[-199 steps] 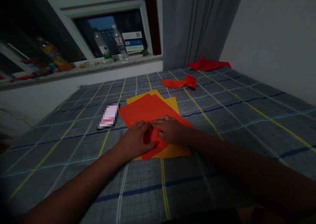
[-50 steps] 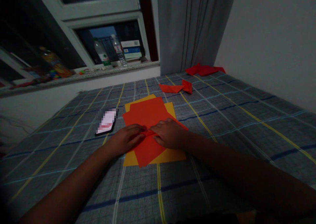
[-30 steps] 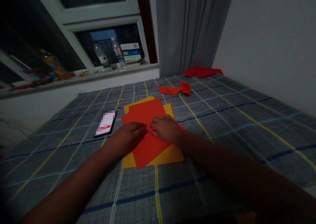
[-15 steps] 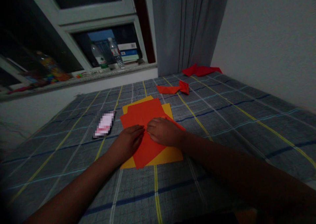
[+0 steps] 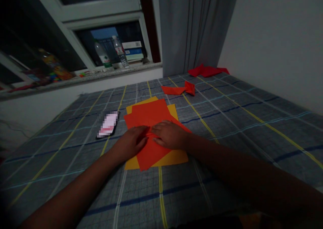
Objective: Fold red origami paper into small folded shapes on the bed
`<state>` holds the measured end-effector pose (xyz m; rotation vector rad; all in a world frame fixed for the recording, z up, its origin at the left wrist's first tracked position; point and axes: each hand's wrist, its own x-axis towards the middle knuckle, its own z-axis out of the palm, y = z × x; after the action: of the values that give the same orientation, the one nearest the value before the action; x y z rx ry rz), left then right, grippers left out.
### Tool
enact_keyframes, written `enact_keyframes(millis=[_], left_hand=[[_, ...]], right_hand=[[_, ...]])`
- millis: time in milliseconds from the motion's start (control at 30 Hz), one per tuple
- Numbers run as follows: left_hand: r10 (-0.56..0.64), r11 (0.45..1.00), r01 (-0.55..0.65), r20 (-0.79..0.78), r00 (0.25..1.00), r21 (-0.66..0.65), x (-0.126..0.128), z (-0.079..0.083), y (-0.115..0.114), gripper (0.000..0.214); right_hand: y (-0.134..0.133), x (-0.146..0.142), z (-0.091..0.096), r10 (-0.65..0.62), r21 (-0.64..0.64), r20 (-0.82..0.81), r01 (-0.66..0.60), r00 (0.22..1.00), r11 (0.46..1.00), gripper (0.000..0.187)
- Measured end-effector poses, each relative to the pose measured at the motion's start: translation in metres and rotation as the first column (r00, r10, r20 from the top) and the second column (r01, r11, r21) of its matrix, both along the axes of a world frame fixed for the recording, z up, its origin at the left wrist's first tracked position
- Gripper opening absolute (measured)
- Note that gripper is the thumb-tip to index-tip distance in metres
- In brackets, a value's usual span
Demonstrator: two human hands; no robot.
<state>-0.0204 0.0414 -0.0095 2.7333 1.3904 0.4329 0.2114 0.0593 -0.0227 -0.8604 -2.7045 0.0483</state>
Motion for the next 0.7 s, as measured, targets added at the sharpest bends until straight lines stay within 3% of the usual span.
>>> enact_keyframes(millis=[333,467,700], left_hand=[[-0.082,0.997,0.082,-0.028,0.996,0.006,-0.003,0.004,0.006,0.037],[-0.098,0.995,0.101,-0.114,0.989,0.020,-0.003,0.005,0.002,0.035],[-0.034,0.991,0.064,-0.248,0.968,0.116,0.002,0.006,-0.011,0.040]], right_hand=[[0.000,0.001,0.002,-0.001,-0.025,0.046,0.002,0.999,1.000,0.050],[0.000,0.002,0.002,-0.017,-0.042,0.072,0.020,0.997,0.999,0.053],[-0.001,0.001,-0.002,-0.093,0.000,0.100,0.093,0.991,0.996,0.057]])
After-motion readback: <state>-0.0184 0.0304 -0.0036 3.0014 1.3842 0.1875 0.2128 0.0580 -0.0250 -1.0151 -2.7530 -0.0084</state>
